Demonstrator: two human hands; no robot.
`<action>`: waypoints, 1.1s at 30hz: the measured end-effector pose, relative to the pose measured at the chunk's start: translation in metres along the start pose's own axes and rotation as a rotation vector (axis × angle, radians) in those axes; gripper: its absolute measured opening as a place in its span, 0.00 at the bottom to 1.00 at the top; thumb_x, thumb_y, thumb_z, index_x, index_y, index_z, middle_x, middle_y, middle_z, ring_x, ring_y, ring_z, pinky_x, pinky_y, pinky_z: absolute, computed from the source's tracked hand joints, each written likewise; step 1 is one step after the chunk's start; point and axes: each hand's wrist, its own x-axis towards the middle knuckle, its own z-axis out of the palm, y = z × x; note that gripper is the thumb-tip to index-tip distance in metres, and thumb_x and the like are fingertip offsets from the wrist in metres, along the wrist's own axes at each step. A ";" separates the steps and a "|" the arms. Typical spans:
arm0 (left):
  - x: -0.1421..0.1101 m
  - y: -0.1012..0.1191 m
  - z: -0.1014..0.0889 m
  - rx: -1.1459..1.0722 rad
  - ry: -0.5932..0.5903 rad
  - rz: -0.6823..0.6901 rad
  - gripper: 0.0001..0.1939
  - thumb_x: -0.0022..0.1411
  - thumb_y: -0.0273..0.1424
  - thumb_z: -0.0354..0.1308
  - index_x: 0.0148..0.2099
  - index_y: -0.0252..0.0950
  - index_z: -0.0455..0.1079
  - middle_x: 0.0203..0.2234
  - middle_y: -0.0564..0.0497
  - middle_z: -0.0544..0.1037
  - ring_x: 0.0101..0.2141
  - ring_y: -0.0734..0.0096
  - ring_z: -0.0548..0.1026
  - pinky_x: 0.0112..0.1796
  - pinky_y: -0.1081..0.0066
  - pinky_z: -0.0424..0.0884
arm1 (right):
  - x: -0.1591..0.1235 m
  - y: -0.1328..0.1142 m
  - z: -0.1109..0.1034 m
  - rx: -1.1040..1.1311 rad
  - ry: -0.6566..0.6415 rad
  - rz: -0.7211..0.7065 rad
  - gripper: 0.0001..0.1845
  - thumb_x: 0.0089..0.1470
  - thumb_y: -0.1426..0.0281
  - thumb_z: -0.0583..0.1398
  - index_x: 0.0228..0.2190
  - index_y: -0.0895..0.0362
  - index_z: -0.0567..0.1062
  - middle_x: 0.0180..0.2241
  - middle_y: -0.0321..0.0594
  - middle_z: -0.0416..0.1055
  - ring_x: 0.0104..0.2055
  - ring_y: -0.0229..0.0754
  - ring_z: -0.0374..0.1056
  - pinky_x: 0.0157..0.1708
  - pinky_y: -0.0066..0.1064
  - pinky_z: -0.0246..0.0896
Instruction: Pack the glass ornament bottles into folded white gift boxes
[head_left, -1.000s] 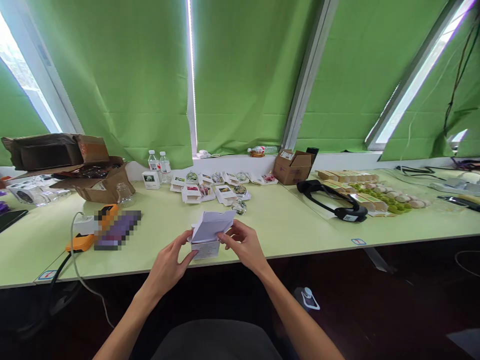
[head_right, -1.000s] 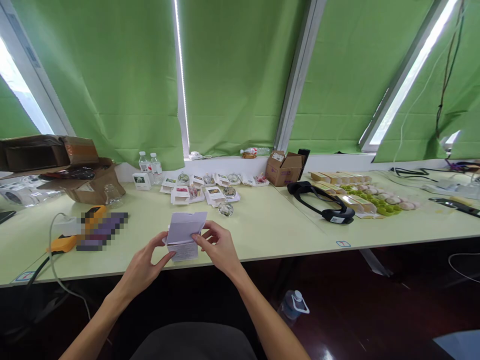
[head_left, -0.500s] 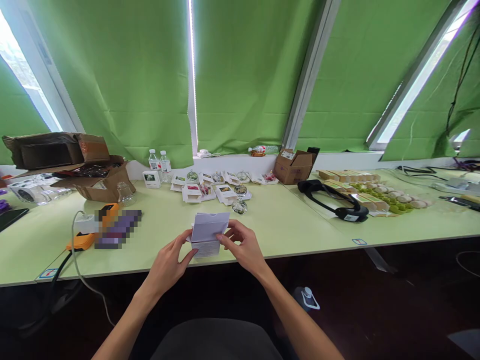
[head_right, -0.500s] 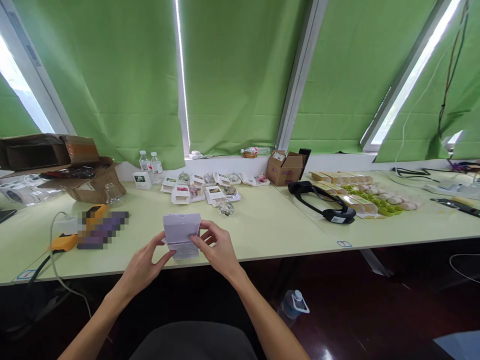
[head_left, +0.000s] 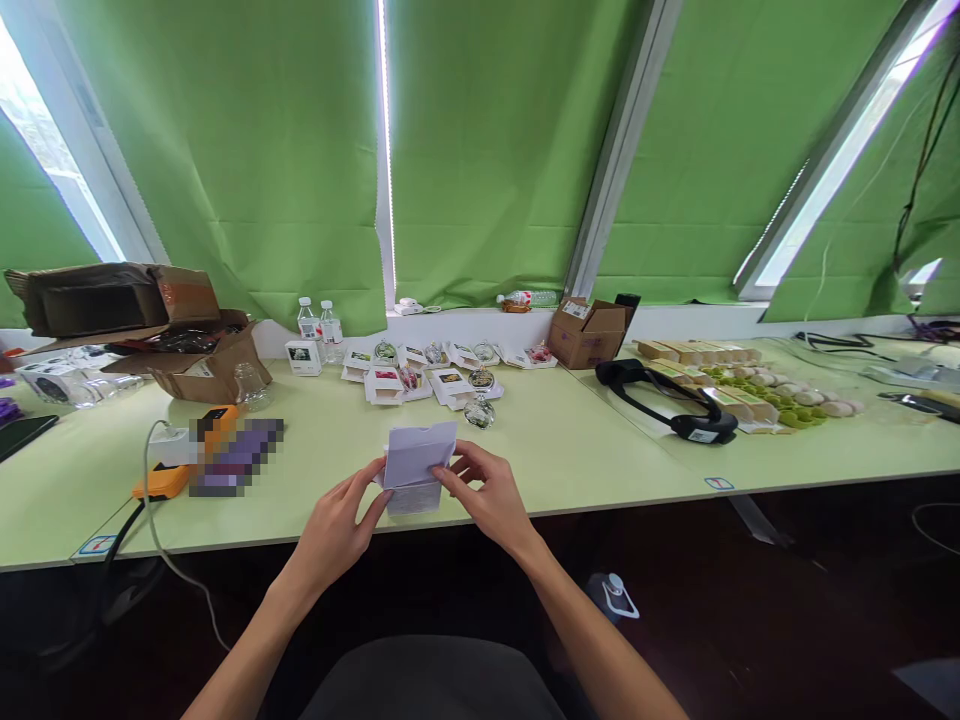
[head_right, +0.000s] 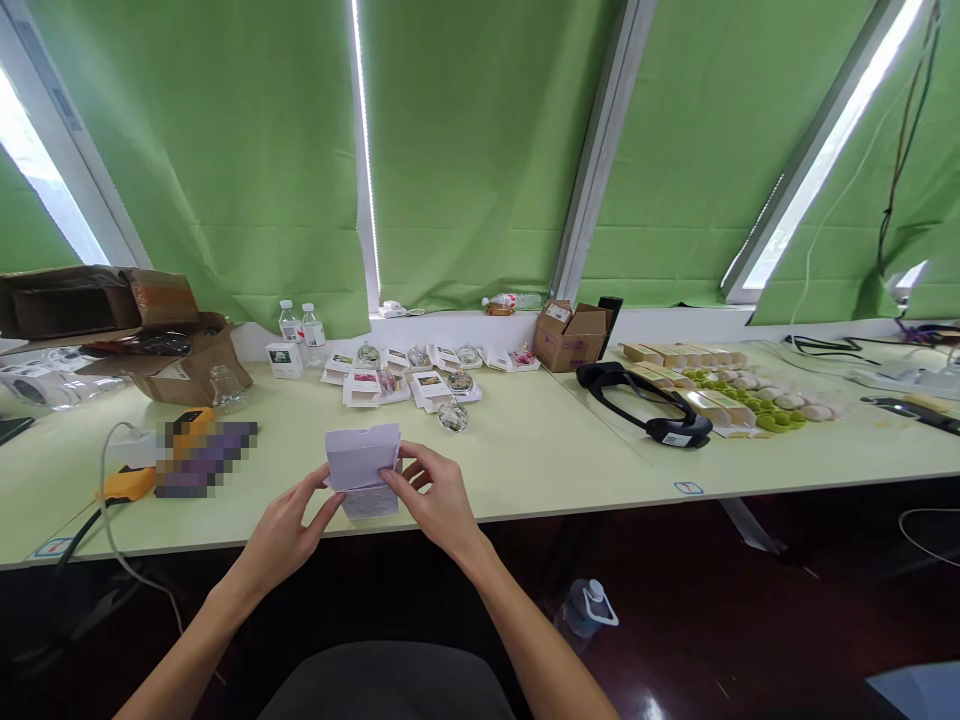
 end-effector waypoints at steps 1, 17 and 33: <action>0.000 0.000 0.000 -0.003 0.001 -0.001 0.21 0.68 0.36 0.49 0.61 0.42 0.55 0.45 0.45 0.77 0.44 0.60 0.77 0.42 0.65 0.73 | 0.000 0.000 0.000 -0.007 0.003 -0.002 0.16 0.54 0.61 0.61 0.44 0.52 0.75 0.40 0.40 0.75 0.29 0.40 0.69 0.27 0.33 0.68; 0.002 0.004 -0.005 -0.037 0.052 -0.014 0.19 0.68 0.36 0.48 0.59 0.40 0.61 0.43 0.47 0.79 0.43 0.61 0.78 0.38 0.67 0.75 | -0.003 -0.003 0.002 -0.102 0.011 -0.056 0.17 0.55 0.62 0.61 0.46 0.54 0.75 0.41 0.41 0.75 0.30 0.40 0.70 0.29 0.32 0.70; 0.004 0.009 -0.010 -0.191 -0.039 -0.123 0.18 0.68 0.37 0.48 0.58 0.41 0.62 0.46 0.46 0.76 0.44 0.62 0.75 0.43 0.64 0.71 | -0.004 -0.004 0.005 -0.130 -0.005 -0.137 0.14 0.56 0.64 0.60 0.44 0.55 0.75 0.41 0.44 0.73 0.31 0.39 0.70 0.28 0.30 0.71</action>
